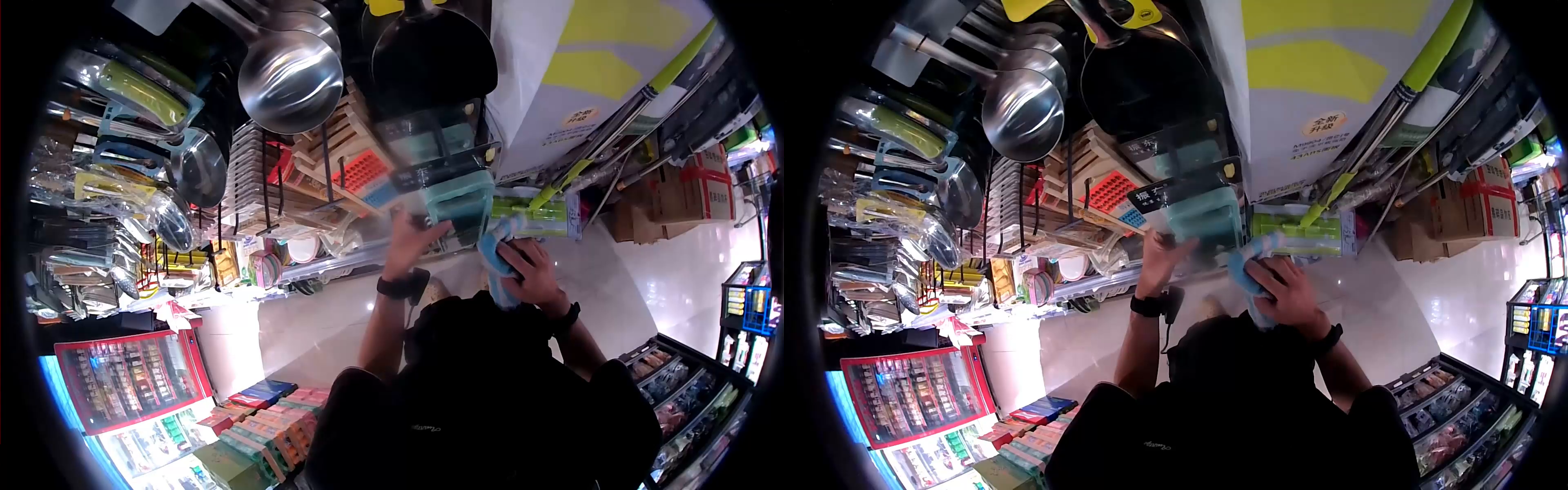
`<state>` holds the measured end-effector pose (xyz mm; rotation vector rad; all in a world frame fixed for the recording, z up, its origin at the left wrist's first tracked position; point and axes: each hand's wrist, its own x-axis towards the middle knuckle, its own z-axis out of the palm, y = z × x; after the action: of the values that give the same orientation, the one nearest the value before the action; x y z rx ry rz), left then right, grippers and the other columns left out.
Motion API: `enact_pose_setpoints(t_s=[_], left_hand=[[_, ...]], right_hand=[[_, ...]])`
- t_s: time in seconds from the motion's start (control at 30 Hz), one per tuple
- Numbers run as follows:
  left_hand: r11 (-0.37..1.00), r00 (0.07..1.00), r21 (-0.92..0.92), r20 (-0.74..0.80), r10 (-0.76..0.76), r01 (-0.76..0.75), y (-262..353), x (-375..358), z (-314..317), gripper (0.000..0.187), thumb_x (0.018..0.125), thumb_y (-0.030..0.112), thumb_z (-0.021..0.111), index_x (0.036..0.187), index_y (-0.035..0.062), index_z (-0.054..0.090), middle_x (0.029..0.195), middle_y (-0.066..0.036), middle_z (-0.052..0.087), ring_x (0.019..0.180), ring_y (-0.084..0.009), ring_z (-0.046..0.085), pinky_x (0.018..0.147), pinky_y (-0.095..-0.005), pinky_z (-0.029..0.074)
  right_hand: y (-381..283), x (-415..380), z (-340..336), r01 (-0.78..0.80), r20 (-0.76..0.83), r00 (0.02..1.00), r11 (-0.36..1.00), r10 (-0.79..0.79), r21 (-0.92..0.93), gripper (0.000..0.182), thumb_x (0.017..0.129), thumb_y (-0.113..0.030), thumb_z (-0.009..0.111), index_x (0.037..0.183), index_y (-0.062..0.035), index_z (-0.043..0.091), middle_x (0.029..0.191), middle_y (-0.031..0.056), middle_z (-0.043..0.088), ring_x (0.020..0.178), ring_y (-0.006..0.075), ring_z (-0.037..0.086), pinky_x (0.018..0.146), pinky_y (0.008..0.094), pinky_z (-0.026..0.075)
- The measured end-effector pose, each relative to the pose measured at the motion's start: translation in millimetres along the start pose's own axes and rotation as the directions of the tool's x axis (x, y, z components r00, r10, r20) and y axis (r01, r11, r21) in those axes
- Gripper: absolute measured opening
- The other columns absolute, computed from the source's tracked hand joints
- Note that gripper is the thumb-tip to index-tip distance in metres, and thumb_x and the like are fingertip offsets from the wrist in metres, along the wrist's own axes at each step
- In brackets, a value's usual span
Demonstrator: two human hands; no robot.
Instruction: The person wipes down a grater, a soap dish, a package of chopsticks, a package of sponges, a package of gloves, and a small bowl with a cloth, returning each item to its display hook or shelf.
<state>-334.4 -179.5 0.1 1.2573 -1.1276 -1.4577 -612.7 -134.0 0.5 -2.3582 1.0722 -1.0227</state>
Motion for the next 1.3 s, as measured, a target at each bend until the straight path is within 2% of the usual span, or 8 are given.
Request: enact_pose_setpoints(t_s=[0.43, 0.83, 0.9, 1.0, 1.07, 1.1, 1.17, 1.3], left_hand=[[0.973, 0.977, -0.084, -0.019, 0.212, -0.213, -6.5, -10.1, 3.6, 0.053, 0.078, -0.001, 0.077, 0.126, 0.0006, 0.055, 0.113, -0.008, 0.066, 0.101, -0.0160, 0.063, 0.089, -0.0314, 0.051], [0.988, 0.981, 0.084, -0.135, 0.141, -0.131, 9.6, 17.8, 7.4, 0.042, 0.081, 0.008, 0.077, 0.117, -0.0031, 0.059, 0.099, -0.006, 0.069, 0.083, -0.0114, 0.063, 0.071, -0.0273, 0.053], [0.984, 0.975, -0.025, -0.142, 0.169, -0.174, 11.8, 28.5, 12.1, 0.040, 0.084, 0.007, 0.073, 0.120, 0.0021, 0.058, 0.097, -0.002, 0.065, 0.076, -0.0053, 0.058, 0.054, -0.0214, 0.045], [0.984, 0.973, -0.068, -0.179, 0.148, -0.162, 12.6, 36.5, 17.8, 0.042, 0.082, 0.013, 0.075, 0.121, 0.0078, 0.059, 0.089, 0.000, 0.062, 0.072, -0.0077, 0.056, 0.052, -0.0255, 0.043], [0.913, 0.933, 0.292, -0.131, 0.334, -0.286, 2.3, 41.8, 11.3, 0.043, 0.082, 0.013, 0.077, 0.120, 0.0053, 0.058, 0.093, -0.003, 0.063, 0.081, -0.0120, 0.058, 0.065, -0.0297, 0.046], [0.699, 0.871, 0.598, -0.001, 0.491, -0.393, -17.8, 47.4, 1.1, 0.043, 0.083, 0.011, 0.077, 0.120, 0.0014, 0.057, 0.102, -0.006, 0.065, 0.090, -0.0136, 0.060, 0.076, -0.0304, 0.049], [0.428, 0.784, 0.785, 0.114, 0.611, -0.447, -49.5, 58.8, -10.9, 0.044, 0.083, 0.009, 0.077, 0.120, -0.0025, 0.055, 0.110, -0.010, 0.067, 0.099, -0.0160, 0.063, 0.086, -0.0319, 0.051], [0.647, 0.747, 0.641, -0.168, 0.643, -0.413, -40.2, 59.8, 11.7, 0.054, 0.081, 0.013, 0.079, 0.125, -0.0010, 0.050, 0.109, -0.014, 0.066, 0.099, -0.0204, 0.063, 0.085, -0.0341, 0.051]], right_hand=[[9.8, -12.5, -1.8, -0.056, -0.042, 0.997, 0.998, 0.058, 0.033, 0.056, 0.066, -0.009, 0.068, 0.122, -0.0069, 0.063, 0.110, 0.0145, 0.059, 0.094, 0.0364, 0.060, 0.082, 0.0448, 0.052], [11.4, -15.7, -0.4, -0.056, -0.031, 0.998, 0.998, 0.057, 0.043, 0.056, 0.067, -0.010, 0.068, 0.123, -0.0067, 0.062, 0.110, 0.0137, 0.059, 0.094, 0.0371, 0.059, 0.081, 0.0465, 0.052], [12.3, -16.4, 0.6, -0.054, -0.027, 0.998, 0.998, 0.056, 0.042, 0.056, 0.067, -0.011, 0.068, 0.123, -0.0067, 0.062, 0.110, 0.0138, 0.059, 0.095, 0.0374, 0.059, 0.081, 0.0467, 0.052], [14.3, -18.6, 2.6, -0.058, -0.015, 0.998, 0.998, 0.058, 0.034, 0.056, 0.067, -0.012, 0.068, 0.123, -0.0067, 0.062, 0.110, 0.0142, 0.059, 0.095, 0.0379, 0.059, 0.080, 0.0470, 0.052], [16.4, -21.4, 4.2, -0.049, -0.017, 0.999, 0.998, 0.050, 0.029, 0.057, 0.067, -0.012, 0.069, 0.123, -0.0065, 0.062, 0.110, 0.0145, 0.059, 0.095, 0.0383, 0.059, 0.081, 0.0471, 0.051], [17.1, -22.0, 4.2, -0.051, -0.015, 0.999, 0.998, 0.051, 0.036, 0.057, 0.067, -0.012, 0.069, 0.123, -0.0064, 0.062, 0.110, 0.0148, 0.059, 0.095, 0.0385, 0.059, 0.081, 0.0470, 0.051], [19.0, -22.8, 4.5, -0.052, -0.007, 0.999, 0.997, 0.052, 0.054, 0.057, 0.068, -0.012, 0.069, 0.124, -0.0060, 0.062, 0.111, 0.0152, 0.059, 0.096, 0.0390, 0.059, 0.082, 0.0469, 0.051], [23.9, -21.6, 3.1, -0.032, 0.008, 0.999, 0.996, 0.032, 0.085, 0.058, 0.068, -0.012, 0.069, 0.125, -0.0050, 0.061, 0.111, 0.0157, 0.059, 0.097, 0.0393, 0.059, 0.083, 0.0462, 0.050]])
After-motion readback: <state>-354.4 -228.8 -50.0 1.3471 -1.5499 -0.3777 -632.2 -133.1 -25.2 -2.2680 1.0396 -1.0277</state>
